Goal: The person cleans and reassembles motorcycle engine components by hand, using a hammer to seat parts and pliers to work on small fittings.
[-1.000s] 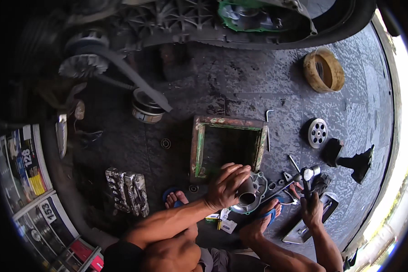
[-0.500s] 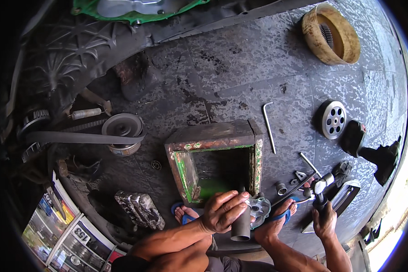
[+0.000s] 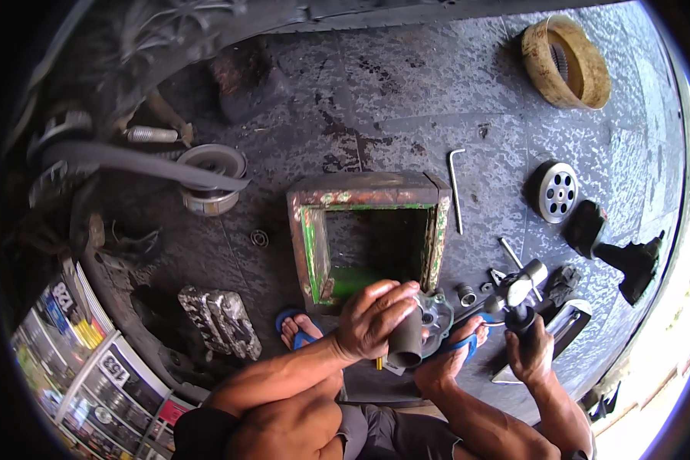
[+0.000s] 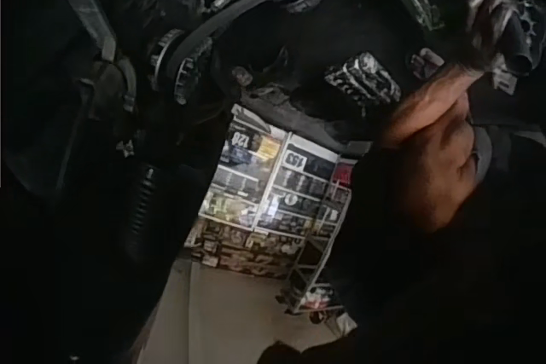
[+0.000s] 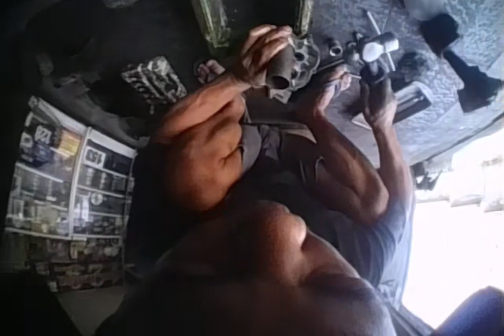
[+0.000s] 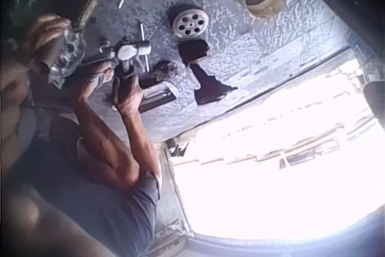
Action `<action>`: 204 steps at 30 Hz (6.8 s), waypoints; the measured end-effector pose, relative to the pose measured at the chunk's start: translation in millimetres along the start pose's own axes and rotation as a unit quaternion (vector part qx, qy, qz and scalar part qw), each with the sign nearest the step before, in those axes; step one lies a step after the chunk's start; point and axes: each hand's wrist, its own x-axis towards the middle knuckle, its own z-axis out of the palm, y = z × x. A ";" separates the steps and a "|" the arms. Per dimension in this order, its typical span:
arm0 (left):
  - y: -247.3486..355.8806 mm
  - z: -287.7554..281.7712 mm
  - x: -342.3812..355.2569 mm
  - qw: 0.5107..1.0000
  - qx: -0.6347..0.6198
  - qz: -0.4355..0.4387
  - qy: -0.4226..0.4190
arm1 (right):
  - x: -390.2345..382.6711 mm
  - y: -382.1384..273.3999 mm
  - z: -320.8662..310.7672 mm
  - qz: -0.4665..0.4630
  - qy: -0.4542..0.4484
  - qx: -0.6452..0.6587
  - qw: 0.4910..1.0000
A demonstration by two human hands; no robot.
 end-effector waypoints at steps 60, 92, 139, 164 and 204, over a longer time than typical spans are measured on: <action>9.4 -25.5 -9.0 0.880 -0.401 -0.238 0.090 | 43.2 -137.2 82.7 -0.397 0.193 -0.061 0.895; 42.1 -55.2 -56.4 0.519 -0.738 -0.426 0.069 | -17.5 -177.0 81.2 -0.364 0.009 -0.066 0.929; 31.7 -115.4 -207.2 0.443 -0.677 -0.404 0.427 | -35.6 -297.7 256.7 -0.369 -0.073 -0.012 0.927; -14.6 -131.4 -346.3 0.587 -0.229 -0.449 0.634 | 69.7 -371.7 316.3 -0.344 -0.321 -0.110 0.876; -38.5 -143.1 -314.9 0.746 0.347 -0.462 0.331 | 5.9 -349.0 380.7 -0.441 -0.170 0.022 0.881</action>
